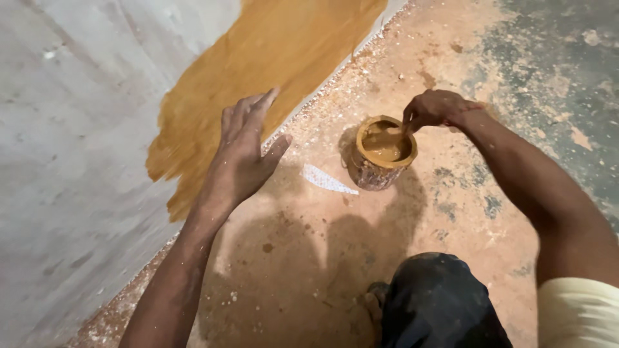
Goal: The person paints a white wall with a brownish-yellow liquid using a wide brush. They repeatedly dip the brush into a small container on the floor and apply the liquid in broad strokes, gradually covering the lower section of the wall.
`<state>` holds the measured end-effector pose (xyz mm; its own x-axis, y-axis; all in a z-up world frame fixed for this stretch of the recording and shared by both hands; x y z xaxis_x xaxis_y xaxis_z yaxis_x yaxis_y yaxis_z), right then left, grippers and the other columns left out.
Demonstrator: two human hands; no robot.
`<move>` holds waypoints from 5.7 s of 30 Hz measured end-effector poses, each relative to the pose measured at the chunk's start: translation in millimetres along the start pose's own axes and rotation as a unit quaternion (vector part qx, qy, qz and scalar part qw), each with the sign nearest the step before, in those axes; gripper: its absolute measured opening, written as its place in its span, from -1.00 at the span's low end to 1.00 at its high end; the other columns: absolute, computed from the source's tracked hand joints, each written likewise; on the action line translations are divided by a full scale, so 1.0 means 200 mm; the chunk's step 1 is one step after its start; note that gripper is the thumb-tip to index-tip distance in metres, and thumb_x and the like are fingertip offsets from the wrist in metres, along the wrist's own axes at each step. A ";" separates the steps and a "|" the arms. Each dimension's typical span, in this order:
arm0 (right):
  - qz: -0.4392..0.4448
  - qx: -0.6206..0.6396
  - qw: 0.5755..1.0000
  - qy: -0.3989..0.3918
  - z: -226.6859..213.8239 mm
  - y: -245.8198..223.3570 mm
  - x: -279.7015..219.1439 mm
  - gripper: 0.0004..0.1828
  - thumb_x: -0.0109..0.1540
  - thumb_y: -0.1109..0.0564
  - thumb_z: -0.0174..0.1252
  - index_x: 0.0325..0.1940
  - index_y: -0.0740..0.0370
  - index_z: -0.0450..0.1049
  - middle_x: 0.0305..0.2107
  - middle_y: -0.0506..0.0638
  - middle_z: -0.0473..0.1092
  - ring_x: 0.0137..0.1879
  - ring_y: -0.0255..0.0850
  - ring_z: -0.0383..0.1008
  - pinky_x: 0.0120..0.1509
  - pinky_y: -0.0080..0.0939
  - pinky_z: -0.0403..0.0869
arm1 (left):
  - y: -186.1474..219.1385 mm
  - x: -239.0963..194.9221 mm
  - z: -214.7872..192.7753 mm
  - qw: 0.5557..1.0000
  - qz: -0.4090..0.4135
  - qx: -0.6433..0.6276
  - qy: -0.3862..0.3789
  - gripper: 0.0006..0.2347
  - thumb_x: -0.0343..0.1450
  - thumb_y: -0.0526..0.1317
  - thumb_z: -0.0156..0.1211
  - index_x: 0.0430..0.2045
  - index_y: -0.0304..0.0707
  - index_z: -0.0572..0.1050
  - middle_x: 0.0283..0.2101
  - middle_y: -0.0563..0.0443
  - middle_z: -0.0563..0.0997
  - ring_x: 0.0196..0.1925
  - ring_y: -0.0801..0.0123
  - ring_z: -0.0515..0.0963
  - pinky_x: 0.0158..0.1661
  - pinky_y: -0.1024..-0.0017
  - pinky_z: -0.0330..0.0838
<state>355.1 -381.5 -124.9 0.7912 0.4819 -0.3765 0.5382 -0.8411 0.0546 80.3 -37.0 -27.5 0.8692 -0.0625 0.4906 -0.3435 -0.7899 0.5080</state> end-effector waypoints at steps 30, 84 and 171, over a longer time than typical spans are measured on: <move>0.104 -0.078 0.991 0.014 0.07 0.32 -0.52 -0.67 0.28 -0.14 0.18 0.11 -0.28 0.63 0.05 -0.29 0.55 0.03 -0.21 0.58 0.05 -0.18 0.66 | -0.04 -0.08 -0.01 0.999 0.000 0.025 -0.028 -0.39 0.44 -0.17 0.30 0.40 -0.26 0.20 0.29 -0.29 0.33 0.35 -0.08 0.27 0.32 0.06 0.21; -0.366 0.390 0.784 0.316 -0.71 -1.57 -0.17 -0.60 0.36 0.07 0.18 0.26 0.24 0.47 -0.09 0.01 0.54 -0.12 -0.35 0.56 -0.11 -0.34 0.59 | -0.46 -0.60 -1.15 0.892 -0.077 0.330 0.300 -0.20 0.38 -0.47 0.30 0.52 -0.42 -0.06 0.50 -0.43 0.16 0.54 -0.28 0.13 0.51 0.01 0.06; -0.177 0.598 0.743 0.242 -0.07 -1.25 -0.02 -0.71 0.41 0.12 0.10 0.21 0.22 0.41 -0.27 -0.05 0.41 -0.26 -0.37 0.36 -0.27 -0.39 0.40 | -0.31 -0.55 -1.04 0.873 -0.106 0.398 0.261 -0.25 0.42 -0.36 0.27 0.51 -0.28 -0.04 0.48 -0.39 0.16 0.53 -0.32 0.09 0.47 -0.16 -0.02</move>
<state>221.5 -169.5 -124.9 0.8291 0.5133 0.2215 0.3240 -0.1183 -0.9386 -68.3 145.0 33.8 0.5314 0.2598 0.8063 0.3430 -0.9363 0.0756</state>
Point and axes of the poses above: each hand's wrist, its own x-axis towards the middle knuckle, its own z-axis out of the palm, y = z × x, the point moved 2 cm from there along x, towards the middle knuckle
